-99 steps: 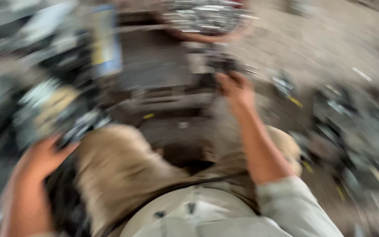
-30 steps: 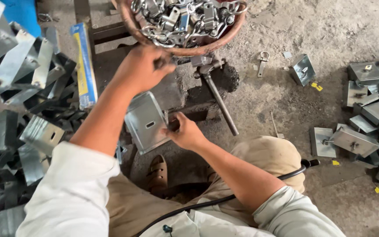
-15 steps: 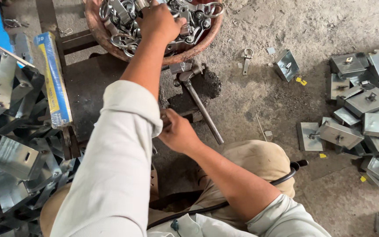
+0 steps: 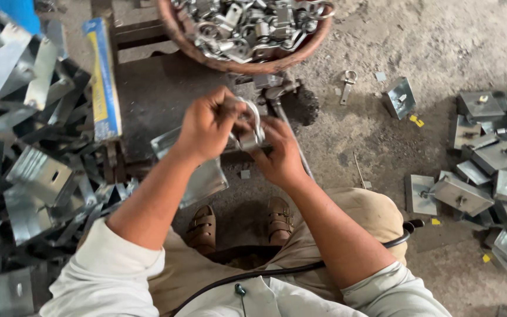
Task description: The person sits on the floor in a workshop and repeatedly welds small metal brackets onto rectangular metal boxes. They pick up a box, place a bracket on it, and use a welding torch to secure it, creating bright sparks. The finished units are tossed into a pile nearby.
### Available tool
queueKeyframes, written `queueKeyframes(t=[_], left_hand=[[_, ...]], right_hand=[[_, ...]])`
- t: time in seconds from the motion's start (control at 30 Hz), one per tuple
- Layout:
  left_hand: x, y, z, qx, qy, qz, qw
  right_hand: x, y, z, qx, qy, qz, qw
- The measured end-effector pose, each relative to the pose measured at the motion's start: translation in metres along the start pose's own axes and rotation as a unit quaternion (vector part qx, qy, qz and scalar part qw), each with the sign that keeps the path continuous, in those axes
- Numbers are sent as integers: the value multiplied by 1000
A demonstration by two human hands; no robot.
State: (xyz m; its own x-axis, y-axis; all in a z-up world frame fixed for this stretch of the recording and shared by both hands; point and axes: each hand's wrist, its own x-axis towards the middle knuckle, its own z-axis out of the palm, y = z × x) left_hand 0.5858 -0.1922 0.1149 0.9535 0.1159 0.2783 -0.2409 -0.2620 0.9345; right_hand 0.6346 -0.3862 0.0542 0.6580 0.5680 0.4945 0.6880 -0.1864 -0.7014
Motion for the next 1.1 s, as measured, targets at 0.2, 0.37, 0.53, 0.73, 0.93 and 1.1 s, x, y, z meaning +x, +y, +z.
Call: queueKeyframes(t=[0.2, 0.37, 0.53, 0.73, 0.93, 1.1], left_hand=[[-61, -27, -39, -113, 149, -131, 974], [-76, -53, -80, 65, 203, -205, 955], [-82, -71, -88, 224, 160, -160, 948], [-85, -79, -83, 122, 146, -175, 966], [-86, -97, -83, 269, 224, 18, 937], [-84, -92, -87, 372, 196, -3, 908]], right_hand=[[-15, -10, 15, -83, -98, 77, 989], [-12, 40, 11, -279, -17, 151, 948], [-37, 104, 23, -216, 18, 241, 946], [-32, 79, 22, -166, -3, 343, 924], [-22, -36, 11, -167, -54, 346, 922], [-21, -99, -34, -75, 38, 197, 977]])
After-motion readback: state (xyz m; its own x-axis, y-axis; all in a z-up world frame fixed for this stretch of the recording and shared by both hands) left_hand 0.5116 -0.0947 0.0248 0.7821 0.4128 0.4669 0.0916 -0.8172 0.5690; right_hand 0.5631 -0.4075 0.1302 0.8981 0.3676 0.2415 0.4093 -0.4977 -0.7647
